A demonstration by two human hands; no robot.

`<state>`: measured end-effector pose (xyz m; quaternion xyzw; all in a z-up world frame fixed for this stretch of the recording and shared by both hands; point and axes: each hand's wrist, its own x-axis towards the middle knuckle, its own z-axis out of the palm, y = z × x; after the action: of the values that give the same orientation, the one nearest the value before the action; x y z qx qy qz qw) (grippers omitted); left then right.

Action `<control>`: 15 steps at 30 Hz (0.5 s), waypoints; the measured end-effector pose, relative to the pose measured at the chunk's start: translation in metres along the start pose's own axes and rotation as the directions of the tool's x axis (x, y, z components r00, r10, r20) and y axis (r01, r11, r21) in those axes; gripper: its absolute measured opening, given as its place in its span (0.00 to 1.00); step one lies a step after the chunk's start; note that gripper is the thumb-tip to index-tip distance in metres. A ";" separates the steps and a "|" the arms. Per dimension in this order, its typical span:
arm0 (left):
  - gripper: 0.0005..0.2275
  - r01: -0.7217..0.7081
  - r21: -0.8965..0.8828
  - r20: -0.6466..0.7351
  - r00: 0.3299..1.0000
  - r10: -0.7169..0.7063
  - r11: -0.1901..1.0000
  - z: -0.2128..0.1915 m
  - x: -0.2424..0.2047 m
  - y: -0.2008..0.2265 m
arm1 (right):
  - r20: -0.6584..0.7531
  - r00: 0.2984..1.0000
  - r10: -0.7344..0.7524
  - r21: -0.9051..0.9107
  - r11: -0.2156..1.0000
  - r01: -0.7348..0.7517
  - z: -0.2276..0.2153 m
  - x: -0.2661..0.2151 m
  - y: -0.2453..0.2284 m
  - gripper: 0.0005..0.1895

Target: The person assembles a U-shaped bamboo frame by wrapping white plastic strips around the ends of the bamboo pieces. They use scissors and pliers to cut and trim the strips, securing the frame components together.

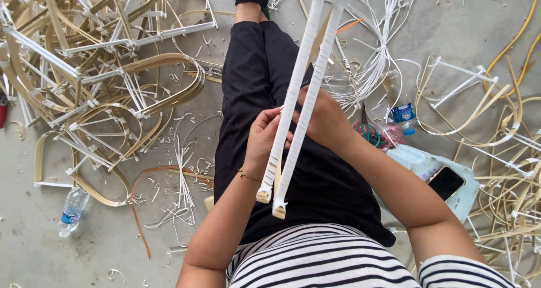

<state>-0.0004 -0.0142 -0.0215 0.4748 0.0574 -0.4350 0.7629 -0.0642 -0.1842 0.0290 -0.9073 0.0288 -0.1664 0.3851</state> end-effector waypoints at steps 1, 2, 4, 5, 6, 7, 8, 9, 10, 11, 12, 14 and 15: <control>0.10 -0.015 -0.015 0.010 1.000 0.016 1.000 -0.004 0.002 -0.004 | 0.018 1.000 0.020 -0.009 1.000 -0.019 0.003 0.001 0.001 0.13; 0.10 -0.027 -0.034 0.013 1.000 0.027 0.999 -0.008 0.001 -0.010 | 0.044 0.998 0.042 -0.015 0.999 -0.041 0.006 0.000 0.001 0.12; 0.10 -0.043 -0.078 -0.034 0.999 0.041 0.996 -0.002 -0.002 -0.012 | 0.050 0.995 0.083 0.039 0.996 -0.085 0.009 0.000 -0.004 0.11; 0.12 -0.061 -0.122 -0.075 0.996 0.052 0.991 0.001 -0.005 -0.013 | 0.056 0.991 0.125 0.088 0.988 -0.130 0.011 -0.002 -0.006 0.09; 0.12 -0.056 -0.119 -0.071 0.996 0.048 0.991 0.001 -0.004 -0.015 | 0.052 0.990 0.130 0.086 0.987 -0.134 0.011 -0.002 -0.008 0.09; 0.12 -0.097 -0.114 -0.055 0.994 0.092 0.989 0.001 -0.003 -0.017 | 0.049 0.990 0.133 0.097 0.986 -0.138 0.010 -0.001 -0.010 0.08; 0.12 -0.141 -0.109 -0.039 0.990 0.138 0.984 0.002 -0.001 -0.018 | 0.045 0.990 0.135 0.107 0.985 -0.139 0.009 0.001 -0.012 0.07; 0.12 -0.138 -0.107 -0.034 0.990 0.136 0.985 0.005 -0.002 -0.015 | 0.040 0.990 0.138 0.106 0.984 -0.141 0.009 0.000 -0.011 0.07; 0.10 -0.161 -0.113 -0.044 0.987 0.157 0.980 0.008 -0.003 -0.012 | 0.025 0.996 0.087 0.068 0.994 -0.089 0.010 0.000 -0.010 0.07; 0.09 -0.184 -0.120 -0.055 0.982 0.179 0.976 0.010 -0.005 -0.009 | 0.012 0.999 0.036 0.029 0.999 -0.036 0.010 -0.001 -0.009 0.08; 0.09 -0.184 -0.119 -0.055 0.982 0.179 0.976 0.012 -0.006 -0.006 | 0.012 0.999 0.036 0.029 0.999 -0.037 0.011 -0.001 -0.007 0.08; 0.08 -0.202 -0.116 -0.009 0.979 0.202 0.972 0.015 -0.008 0.001 | -0.032 0.993 -0.114 -0.094 0.989 0.111 0.012 -0.002 -0.004 0.09; 0.08 -0.203 -0.116 -0.010 0.979 0.203 0.972 0.016 -0.007 0.001 | -0.031 0.993 -0.115 -0.093 0.989 0.112 0.011 -0.002 -0.006 0.09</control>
<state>-0.0088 -0.0216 -0.0085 0.4324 0.0333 -0.3512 0.8298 -0.0625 -0.1720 0.0256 -0.9210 -0.0082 -0.2029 0.3326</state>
